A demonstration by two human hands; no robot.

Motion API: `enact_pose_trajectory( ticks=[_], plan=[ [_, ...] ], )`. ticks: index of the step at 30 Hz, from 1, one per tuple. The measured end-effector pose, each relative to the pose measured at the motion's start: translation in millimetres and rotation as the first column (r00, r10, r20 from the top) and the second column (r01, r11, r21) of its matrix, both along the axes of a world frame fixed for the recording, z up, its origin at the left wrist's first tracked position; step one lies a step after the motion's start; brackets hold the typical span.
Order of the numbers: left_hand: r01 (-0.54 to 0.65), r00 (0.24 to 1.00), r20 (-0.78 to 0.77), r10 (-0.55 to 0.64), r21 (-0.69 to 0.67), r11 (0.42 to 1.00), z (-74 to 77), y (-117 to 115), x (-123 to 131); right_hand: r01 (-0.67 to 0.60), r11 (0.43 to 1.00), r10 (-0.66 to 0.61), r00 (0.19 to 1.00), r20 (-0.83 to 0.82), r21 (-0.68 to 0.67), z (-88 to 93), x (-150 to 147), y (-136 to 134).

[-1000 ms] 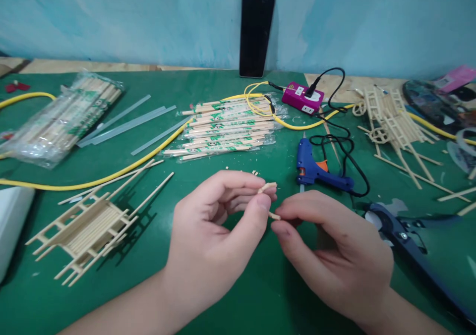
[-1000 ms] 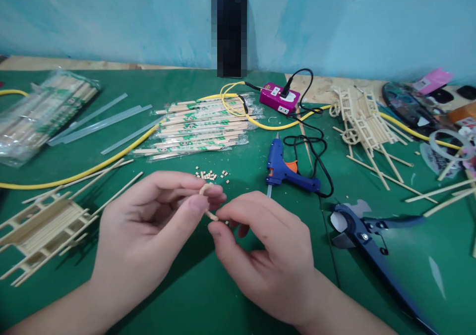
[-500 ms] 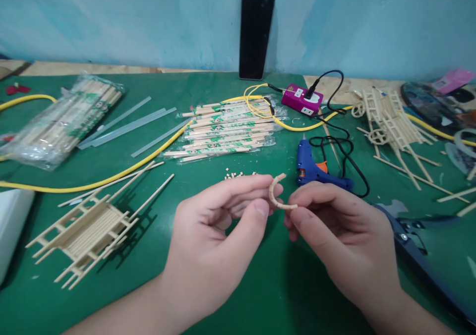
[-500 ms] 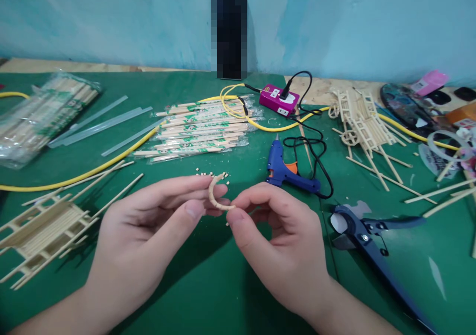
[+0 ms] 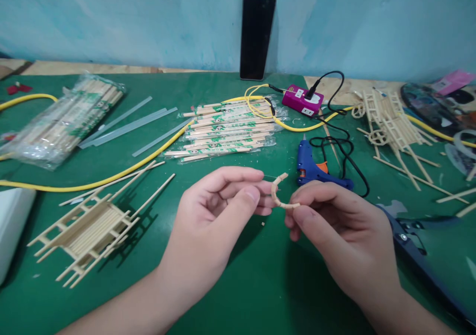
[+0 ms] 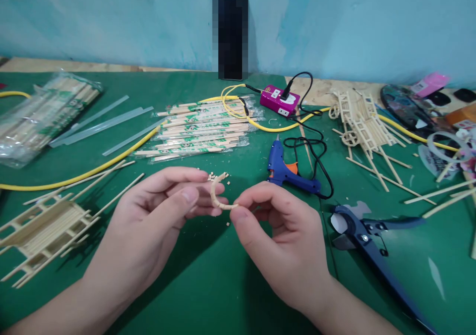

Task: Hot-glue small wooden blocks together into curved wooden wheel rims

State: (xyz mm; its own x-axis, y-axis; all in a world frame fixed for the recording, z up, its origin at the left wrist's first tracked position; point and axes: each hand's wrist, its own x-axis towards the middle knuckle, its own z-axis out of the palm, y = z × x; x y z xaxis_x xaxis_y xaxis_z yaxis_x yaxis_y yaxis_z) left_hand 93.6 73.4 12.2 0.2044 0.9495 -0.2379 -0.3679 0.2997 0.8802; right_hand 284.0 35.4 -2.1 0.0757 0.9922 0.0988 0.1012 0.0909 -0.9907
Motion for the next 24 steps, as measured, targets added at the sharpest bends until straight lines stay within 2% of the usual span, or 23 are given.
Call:
enact_pose_trajectory(
  ticks=[13,19,24],
  plan=[
    [-0.096,0.985,-0.136,0.109,0.101,0.990,2.7,-0.4,-3.4,0.222,0.963,-0.223,0.975,0.015,-0.155,8.6,-5.5,5.0],
    [-0.109,0.984,-0.136,0.119,0.076,0.991,1.2,2.7,-5.3,0.230,0.972,-0.232,0.972,-0.028,-0.057,-2.5,7.2,12.9],
    [-0.103,0.989,-0.097,0.109,0.069,0.992,-0.7,3.8,-8.0,0.275,0.960,-0.276,0.961,-0.023,-0.050,-5.9,11.6,16.6]
  ],
)
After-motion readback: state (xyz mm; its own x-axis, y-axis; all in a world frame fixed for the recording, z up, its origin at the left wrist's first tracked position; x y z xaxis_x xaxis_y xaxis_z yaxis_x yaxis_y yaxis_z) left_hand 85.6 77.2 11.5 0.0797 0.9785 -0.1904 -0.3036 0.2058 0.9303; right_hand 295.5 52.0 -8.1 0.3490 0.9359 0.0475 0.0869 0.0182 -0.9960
